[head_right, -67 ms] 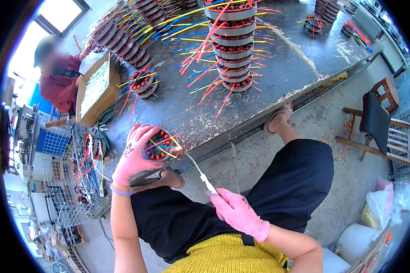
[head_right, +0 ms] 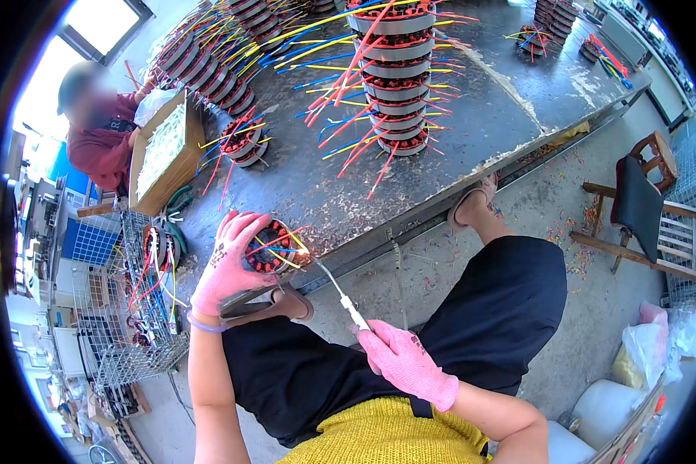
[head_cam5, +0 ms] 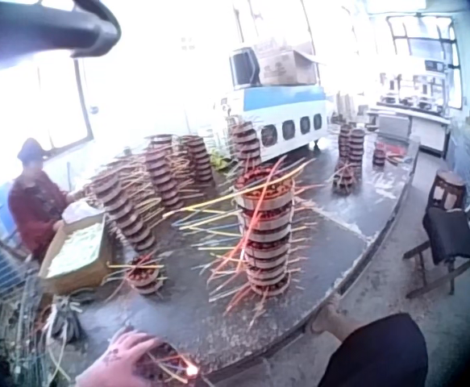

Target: The person uses a handheld lighter to fuse the tips of colored wires on a copper coil. They pick up individual coils, apply the flame to the wire ends, and then place the processed coils onto a stack on the table.

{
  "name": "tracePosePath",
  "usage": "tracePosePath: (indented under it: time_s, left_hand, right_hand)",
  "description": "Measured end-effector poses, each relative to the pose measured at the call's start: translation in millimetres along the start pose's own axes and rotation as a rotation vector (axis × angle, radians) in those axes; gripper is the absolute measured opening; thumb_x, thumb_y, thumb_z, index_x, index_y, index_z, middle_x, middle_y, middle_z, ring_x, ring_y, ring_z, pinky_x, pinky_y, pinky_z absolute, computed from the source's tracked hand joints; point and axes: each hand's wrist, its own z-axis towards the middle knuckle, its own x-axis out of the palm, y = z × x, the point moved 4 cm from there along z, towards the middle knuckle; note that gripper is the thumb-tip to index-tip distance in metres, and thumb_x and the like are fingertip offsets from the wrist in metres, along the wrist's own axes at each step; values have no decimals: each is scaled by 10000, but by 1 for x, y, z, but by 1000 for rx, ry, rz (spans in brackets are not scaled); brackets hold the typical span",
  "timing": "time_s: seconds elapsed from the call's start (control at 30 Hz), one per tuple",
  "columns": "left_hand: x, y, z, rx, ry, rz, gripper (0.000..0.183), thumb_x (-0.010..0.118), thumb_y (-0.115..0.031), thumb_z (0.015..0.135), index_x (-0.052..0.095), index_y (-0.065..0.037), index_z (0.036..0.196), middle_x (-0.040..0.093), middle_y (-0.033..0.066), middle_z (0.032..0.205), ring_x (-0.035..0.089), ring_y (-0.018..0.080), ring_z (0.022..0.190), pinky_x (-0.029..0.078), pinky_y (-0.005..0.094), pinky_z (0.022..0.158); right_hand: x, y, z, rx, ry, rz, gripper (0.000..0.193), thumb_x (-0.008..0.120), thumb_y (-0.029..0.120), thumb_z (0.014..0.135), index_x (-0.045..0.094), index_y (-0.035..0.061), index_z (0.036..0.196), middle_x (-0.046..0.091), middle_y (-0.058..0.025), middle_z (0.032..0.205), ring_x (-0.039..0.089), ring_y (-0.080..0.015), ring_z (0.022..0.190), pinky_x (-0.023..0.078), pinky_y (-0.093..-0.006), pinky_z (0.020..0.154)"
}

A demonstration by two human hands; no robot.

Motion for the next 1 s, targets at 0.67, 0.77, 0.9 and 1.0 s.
tracePosePath:
  time_s: [0.67, 0.77, 0.9, 1.0]
  left_hand:
    - [1, 3, 0, 3, 17, -1, 967, 875, -271, 522, 507, -83, 1396, 512, 144, 1349, 410, 323, 1345, 195, 501, 1207]
    - [1, 3, 0, 8, 18, -3, 965, 873, -269, 524, 506, -81, 1396, 512, 146, 1348, 411, 323, 1344, 194, 500, 1208]
    - [3, 5, 0, 10, 16, 2, 968, 872, -268, 523, 504, -81, 1399, 512, 147, 1348, 412, 324, 1344, 194, 500, 1208]
    - [2, 3, 0, 10, 16, 6, 970, 872, -268, 524, 503, -83, 1401, 511, 148, 1349, 410, 326, 1345, 194, 500, 1208]
  right_hand:
    - [0, -1, -1, -7, -1, 49, 343, 476, 247, 1044, 594, -15, 1231, 477, 11, 672, 450, -63, 584, 399, -261, 552]
    - [1, 0, 0, -3, -10, 13, 336, 480, 246, 1042, 600, -12, 1220, 483, 5, 673, 452, -64, 583, 402, -261, 555]
    - [1, 5, 0, -5, 1, -24, 333, 479, 245, 1040, 603, -10, 1215, 487, 2, 673, 458, -66, 582, 406, -265, 557]
    - [1, 3, 0, -27, -1, -16, 336, 477, 247, 1040, 601, -10, 1218, 484, 3, 668, 460, -67, 577, 404, -265, 551]
